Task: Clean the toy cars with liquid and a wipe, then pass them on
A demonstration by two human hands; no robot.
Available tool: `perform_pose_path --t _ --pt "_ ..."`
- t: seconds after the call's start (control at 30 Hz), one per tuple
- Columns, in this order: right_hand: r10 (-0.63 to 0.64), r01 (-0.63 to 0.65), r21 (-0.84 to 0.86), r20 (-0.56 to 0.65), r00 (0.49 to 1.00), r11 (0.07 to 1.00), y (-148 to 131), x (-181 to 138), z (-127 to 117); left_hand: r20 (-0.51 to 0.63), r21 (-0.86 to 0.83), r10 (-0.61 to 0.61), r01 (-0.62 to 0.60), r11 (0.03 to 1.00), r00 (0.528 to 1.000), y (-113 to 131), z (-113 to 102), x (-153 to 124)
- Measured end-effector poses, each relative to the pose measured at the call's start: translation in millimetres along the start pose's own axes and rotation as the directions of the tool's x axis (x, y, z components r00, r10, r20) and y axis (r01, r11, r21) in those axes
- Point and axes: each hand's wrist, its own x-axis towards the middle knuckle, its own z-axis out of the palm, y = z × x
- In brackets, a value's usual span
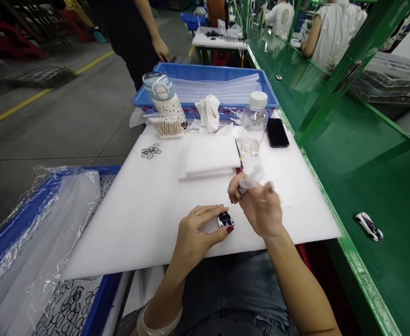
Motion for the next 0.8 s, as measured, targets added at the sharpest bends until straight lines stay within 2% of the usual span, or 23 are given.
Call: perform_pose_path --t 0.1,0.2,0.4,0.67,0.8 --pt "-0.050 0.035 0.163 0.091 0.995 0.986 -13.2 -2.9 12.6 -0.003 -0.010 -0.005 0.005 1.000 1.000 0.5 -0.3 0.9" --pt "-0.049 0.035 0.221 0.062 0.997 0.975 -10.7 -4.0 21.2 0.002 -0.012 0.007 -0.007 1.000 1.000 0.3 -0.8 1.0" --pt "0.004 0.005 0.222 -0.041 0.999 0.975 0.4 -3.5 29.2 -0.013 -0.009 0.061 -0.061 0.998 0.998 -2.1 -0.8 0.7" --pt "-0.003 -0.001 0.243 0.013 1.000 0.970 -0.5 -2.5 29.6 -0.004 0.006 0.059 -0.059 0.998 0.998 -0.6 -1.4 1.1" --pt "-0.029 0.029 0.258 -0.006 1.000 0.966 0.9 -3.0 30.4 -0.017 0.019 0.059 -0.059 0.998 0.998 -0.6 -1.4 0.7"
